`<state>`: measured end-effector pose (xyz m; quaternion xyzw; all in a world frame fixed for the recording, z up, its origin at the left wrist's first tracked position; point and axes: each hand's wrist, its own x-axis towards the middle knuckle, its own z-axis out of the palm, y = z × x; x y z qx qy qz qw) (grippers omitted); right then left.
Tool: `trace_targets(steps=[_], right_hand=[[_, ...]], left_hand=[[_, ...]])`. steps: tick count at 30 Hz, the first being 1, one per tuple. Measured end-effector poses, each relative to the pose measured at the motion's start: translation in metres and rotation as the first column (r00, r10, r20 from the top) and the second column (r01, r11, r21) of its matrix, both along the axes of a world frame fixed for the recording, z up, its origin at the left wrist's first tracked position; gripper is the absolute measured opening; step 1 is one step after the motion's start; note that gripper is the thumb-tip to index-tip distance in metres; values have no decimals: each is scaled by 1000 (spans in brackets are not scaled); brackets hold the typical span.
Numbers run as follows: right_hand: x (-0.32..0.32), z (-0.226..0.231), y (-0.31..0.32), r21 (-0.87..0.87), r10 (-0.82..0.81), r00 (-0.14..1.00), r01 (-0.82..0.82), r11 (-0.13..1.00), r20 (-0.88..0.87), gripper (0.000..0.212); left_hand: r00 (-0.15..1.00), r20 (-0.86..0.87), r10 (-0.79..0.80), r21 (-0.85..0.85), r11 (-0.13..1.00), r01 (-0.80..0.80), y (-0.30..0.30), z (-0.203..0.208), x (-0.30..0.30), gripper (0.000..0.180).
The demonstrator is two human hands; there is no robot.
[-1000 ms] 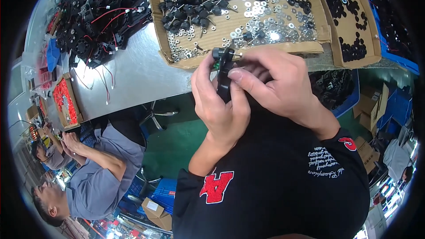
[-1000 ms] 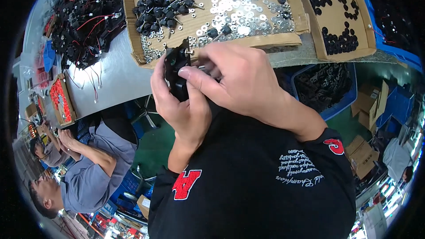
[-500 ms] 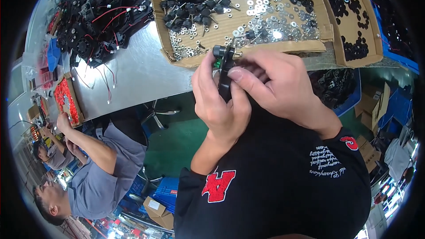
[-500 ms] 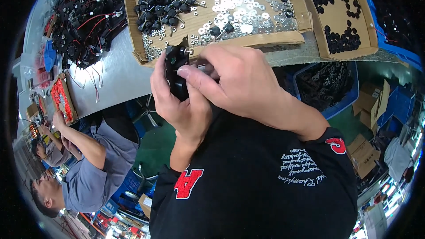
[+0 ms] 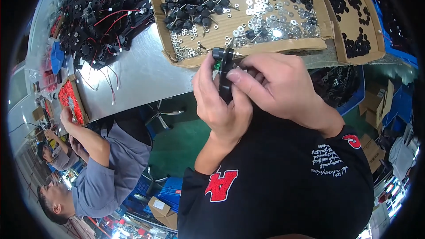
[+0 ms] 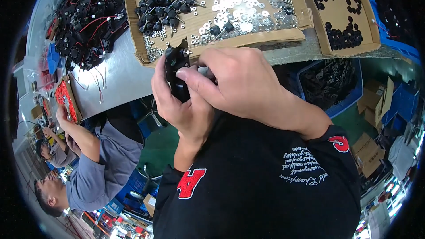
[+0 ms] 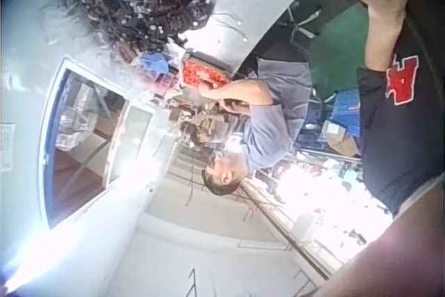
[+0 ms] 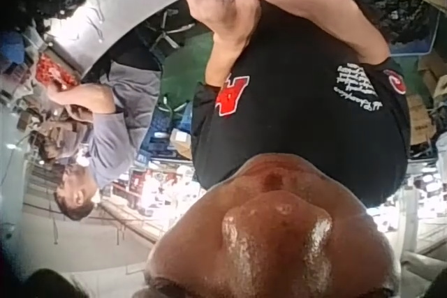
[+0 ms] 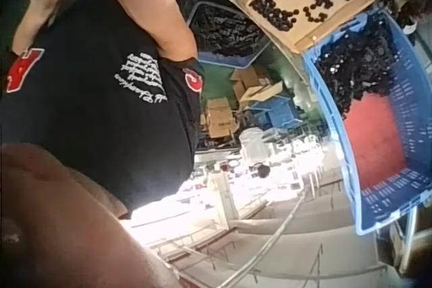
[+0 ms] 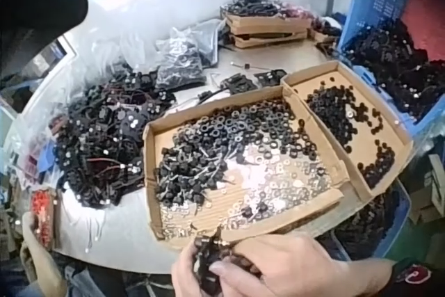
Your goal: The worker is assembling electronic components by inserting small metal pins into plastic housings.
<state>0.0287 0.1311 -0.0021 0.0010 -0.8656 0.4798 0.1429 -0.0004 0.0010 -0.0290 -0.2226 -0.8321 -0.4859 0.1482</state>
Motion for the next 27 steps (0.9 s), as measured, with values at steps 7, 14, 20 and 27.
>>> trace_targets(steps=[7, 14, 20, 27], right_hand=[[-2, -2, 6, 13, 12, 1000, -13, 1000, 23, 35], [-2, -1, 13, -52, -101, 984, 94, 994, -150, 32], [-2, 1, 19, -460, 22, 999, -8, 888, 26, 31], [1, -1, 15, -374, 140, 990, -139, 917, -24, 29]], left_hand=[[1000, -15, -1, -5, 1000, 1, -1, 0, 1, 52], [708, 667, -233, 433, 895, -113, -2, 21, -1, 41], [194, 448, -873, 820, 315, -477, -24, 12, -11, 41], [34, 410, -911, 717, 299, -630, -25, 8, -3, 40]])
